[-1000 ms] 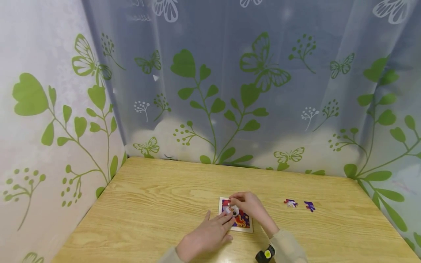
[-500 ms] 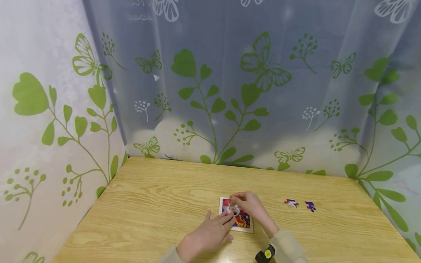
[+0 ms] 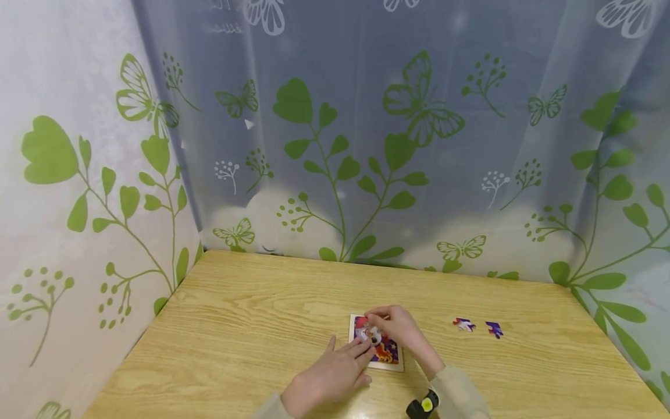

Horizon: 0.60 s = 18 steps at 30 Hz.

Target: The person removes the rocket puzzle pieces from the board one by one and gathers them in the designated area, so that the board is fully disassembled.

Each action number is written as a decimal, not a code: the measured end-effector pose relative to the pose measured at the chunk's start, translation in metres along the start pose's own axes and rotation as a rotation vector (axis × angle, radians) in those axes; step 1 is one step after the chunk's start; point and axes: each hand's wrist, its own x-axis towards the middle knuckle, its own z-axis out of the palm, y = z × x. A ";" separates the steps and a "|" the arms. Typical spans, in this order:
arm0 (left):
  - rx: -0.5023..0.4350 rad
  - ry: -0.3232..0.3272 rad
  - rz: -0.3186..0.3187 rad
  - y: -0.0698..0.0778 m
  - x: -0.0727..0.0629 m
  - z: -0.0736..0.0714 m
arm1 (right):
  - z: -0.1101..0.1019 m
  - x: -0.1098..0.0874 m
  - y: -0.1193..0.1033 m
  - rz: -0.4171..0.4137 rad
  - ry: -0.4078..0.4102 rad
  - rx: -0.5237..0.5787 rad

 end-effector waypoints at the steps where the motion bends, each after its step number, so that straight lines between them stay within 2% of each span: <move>1: -0.001 0.000 0.000 0.000 0.000 0.000 | 0.000 0.000 0.000 -0.002 0.008 -0.009; 12: 0.007 -0.006 0.002 0.001 0.000 0.003 | 0.005 0.005 0.001 -0.087 0.033 -0.037; 18: 0.047 0.006 -0.002 0.003 -0.001 0.005 | 0.007 0.007 -0.001 -0.087 0.028 -0.015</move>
